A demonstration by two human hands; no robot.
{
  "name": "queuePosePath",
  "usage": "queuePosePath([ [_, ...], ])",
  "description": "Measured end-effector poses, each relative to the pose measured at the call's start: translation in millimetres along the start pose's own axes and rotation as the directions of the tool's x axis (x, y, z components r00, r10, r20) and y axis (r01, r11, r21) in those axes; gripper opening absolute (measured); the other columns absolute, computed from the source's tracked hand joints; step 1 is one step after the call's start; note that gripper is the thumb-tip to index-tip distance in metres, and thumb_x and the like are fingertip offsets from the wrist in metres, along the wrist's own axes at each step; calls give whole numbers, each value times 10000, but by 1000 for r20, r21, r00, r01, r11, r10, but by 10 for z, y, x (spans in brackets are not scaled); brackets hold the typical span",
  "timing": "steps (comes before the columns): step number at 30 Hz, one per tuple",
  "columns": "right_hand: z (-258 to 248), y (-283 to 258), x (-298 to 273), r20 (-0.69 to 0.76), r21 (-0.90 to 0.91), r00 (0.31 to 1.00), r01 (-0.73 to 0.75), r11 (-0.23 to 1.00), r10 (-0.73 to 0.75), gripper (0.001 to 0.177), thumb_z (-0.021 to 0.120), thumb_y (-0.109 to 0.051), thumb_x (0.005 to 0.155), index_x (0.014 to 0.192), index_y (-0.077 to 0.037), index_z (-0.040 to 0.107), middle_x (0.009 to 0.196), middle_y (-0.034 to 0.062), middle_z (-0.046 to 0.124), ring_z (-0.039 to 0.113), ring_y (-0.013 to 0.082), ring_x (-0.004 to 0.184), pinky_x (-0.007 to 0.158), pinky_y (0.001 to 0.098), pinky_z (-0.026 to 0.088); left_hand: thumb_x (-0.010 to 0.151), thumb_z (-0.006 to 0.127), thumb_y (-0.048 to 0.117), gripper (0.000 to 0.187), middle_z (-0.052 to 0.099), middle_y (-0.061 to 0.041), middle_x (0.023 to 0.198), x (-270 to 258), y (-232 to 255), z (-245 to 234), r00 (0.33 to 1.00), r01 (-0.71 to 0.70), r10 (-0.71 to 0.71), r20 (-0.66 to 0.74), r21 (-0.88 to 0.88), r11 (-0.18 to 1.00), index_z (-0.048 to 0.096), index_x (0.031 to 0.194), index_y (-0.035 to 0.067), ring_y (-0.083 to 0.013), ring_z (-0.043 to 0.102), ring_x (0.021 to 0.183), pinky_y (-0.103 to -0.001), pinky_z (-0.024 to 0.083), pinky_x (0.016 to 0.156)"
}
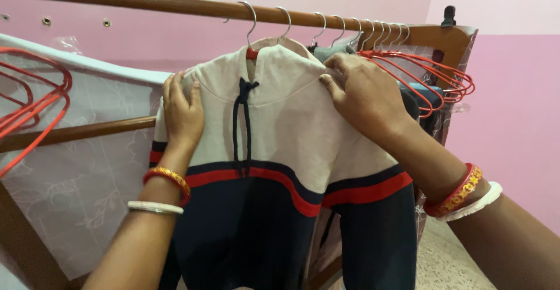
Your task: The person places a color-blocked hoodie on a hanger and hangs it on a wooden clothing rack. They repeatedly smooth and adjust the hoodie's body and sleeves while it hangs. The person then picks up a yellow and black shirt from the floor mat and begins to unfold it.
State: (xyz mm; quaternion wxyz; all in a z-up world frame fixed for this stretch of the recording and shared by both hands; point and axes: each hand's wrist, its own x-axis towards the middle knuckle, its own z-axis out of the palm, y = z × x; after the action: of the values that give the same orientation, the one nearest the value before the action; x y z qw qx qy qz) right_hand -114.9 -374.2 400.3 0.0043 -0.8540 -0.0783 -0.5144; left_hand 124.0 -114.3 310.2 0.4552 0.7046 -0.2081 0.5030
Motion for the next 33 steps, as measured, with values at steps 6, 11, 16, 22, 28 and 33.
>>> queuePosePath([
  [6, 42, -62, -249, -126, -10, 988, 84, 996, -85, 314, 682, -179, 962, 1253, -64, 655, 1139, 151, 656, 629, 357, 1075, 904, 454, 509, 1051, 610, 362, 513, 419, -257, 1485, -671, 128, -22, 996, 5, -9, -91, -44, 999, 491, 1375, -17, -414, 404, 1430, -507, 362, 1170],
  [11, 121, -145, -303, -253, -220, 936, 189, 957, -243, 369, 705, -159, 931, 1287, -67, 665, 1224, 135, 623, 582, 332, 1158, 966, 456, 465, 1049, 639, 365, 509, 441, -232, 1473, -834, 387, -205, 983, -169, 170, -66, 17, 985, 509, 1379, -1, -406, 395, 1428, -528, 345, 1186],
  [16, 209, -227, -187, -228, -184, 935, 234, 955, -272, 385, 699, -166, 936, 1289, -16, 666, 1195, 150, 634, 596, 341, 1127, 925, 459, 471, 1036, 680, 352, 403, 489, -125, 1464, -478, 808, -264, 925, -379, 380, 14, -8, 925, 644, 1315, 63, -342, 439, 1418, -496, 366, 1206],
  [22, 36, 6, -87, -113, 24, 990, 93, 995, -90, 247, 671, -180, 984, 1188, -43, 692, 1045, 156, 702, 686, 331, 943, 845, 445, 528, 830, 816, 461, 563, 516, -169, 1352, -278, 1154, -214, 838, -545, 538, 94, 201, 814, 709, 1181, 34, -382, 416, 1348, -561, 228, 1155],
  [28, -47, 200, -252, -48, 9, 996, 78, 997, -77, 203, 654, -149, 979, 1160, -107, 735, 1052, 118, 747, 695, 343, 901, 756, 455, 527, 907, 820, 321, 376, 562, -139, 1209, -157, 1047, -255, 943, -238, 267, 197, -159, 958, 725, 1107, 18, -293, 575, 1157, -393, 482, 1044],
  [33, -30, 122, -327, -183, -62, 962, 193, 979, -201, 170, 686, -125, 1008, 1170, -84, 716, 1091, 123, 720, 670, 342, 1032, 899, 443, 520, 936, 771, 254, 314, 594, -92, 1196, -96, 935, -415, 937, 66, 74, 341, -380, 923, 696, 1147, 33, -248, 612, 1086, -338, 515, 948],
])
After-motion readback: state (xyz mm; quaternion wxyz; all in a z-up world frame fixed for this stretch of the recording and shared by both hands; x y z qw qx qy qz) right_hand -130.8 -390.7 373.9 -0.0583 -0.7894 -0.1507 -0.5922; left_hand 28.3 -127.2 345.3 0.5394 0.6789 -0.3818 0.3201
